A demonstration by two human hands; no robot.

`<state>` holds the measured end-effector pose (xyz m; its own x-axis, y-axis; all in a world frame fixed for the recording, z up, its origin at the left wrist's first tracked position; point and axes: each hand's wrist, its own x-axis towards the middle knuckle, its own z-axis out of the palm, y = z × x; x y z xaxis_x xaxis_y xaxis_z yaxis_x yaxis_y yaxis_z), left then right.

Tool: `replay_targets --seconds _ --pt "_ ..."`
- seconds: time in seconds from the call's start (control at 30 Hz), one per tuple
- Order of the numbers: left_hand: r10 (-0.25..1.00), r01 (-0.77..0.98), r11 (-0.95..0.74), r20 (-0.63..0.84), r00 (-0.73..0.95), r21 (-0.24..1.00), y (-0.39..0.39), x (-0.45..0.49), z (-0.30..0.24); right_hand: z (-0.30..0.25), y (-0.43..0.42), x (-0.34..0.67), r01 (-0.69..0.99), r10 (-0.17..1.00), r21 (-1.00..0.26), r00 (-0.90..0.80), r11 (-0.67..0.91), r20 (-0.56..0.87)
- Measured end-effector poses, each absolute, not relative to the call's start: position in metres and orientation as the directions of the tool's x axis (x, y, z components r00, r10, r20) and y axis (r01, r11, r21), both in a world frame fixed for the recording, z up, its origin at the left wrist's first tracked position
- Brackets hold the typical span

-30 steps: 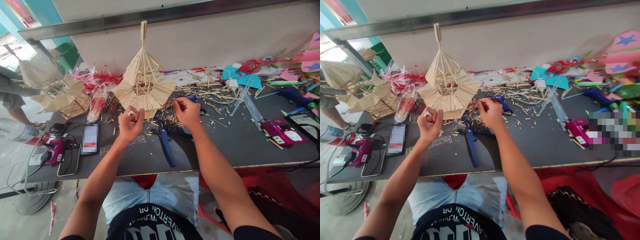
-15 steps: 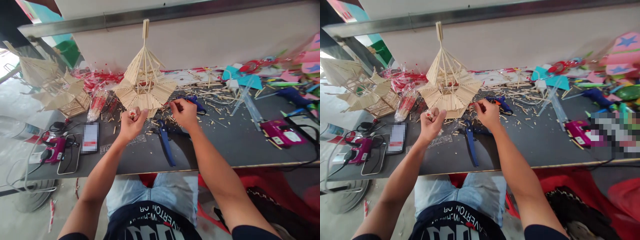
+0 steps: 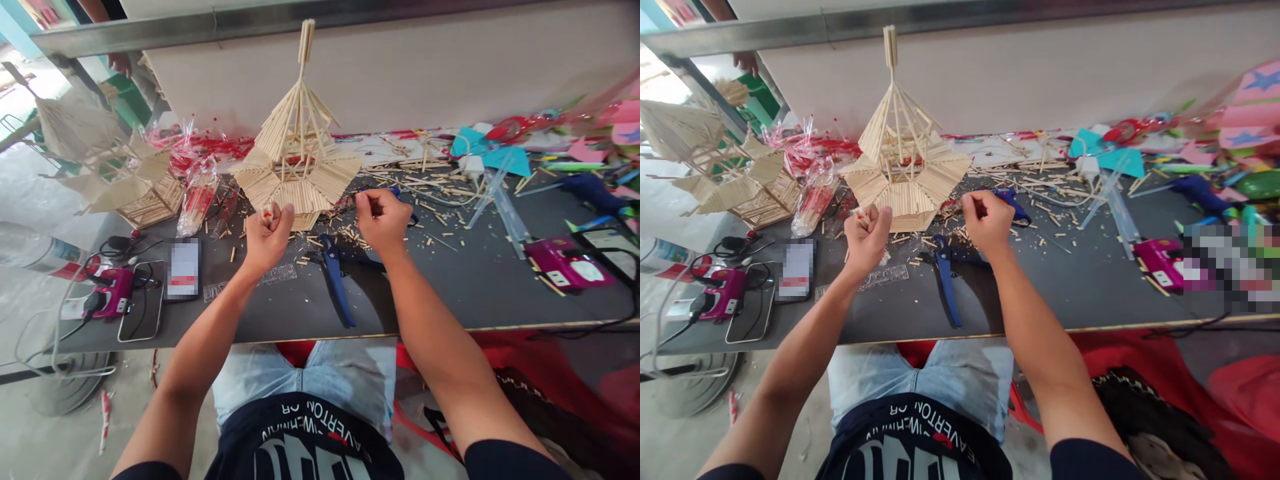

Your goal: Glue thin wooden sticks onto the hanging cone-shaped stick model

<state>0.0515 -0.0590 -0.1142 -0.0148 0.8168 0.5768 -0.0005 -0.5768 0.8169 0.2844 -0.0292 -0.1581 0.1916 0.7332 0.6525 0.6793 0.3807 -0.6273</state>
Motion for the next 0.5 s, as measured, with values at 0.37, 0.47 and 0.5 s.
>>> replay_targets --seconds 0.37,0.47,0.5 --pt "0.749 0.157 -0.661 0.636 0.186 0.733 -0.065 0.065 -0.125 -0.076 -0.101 0.221 0.454 0.445 -0.346 -0.129 0.821 0.886" --pt "0.761 0.173 -0.649 0.626 0.171 0.741 -0.065 0.063 -0.129 -0.054 -0.118 0.208 0.349 0.384 -0.294 -0.223 0.89 0.896" --pt "0.763 0.174 -0.646 0.624 0.166 0.743 -0.066 0.063 -0.13 -0.046 -0.125 0.206 0.318 0.383 -0.294 -0.267 0.901 0.884"
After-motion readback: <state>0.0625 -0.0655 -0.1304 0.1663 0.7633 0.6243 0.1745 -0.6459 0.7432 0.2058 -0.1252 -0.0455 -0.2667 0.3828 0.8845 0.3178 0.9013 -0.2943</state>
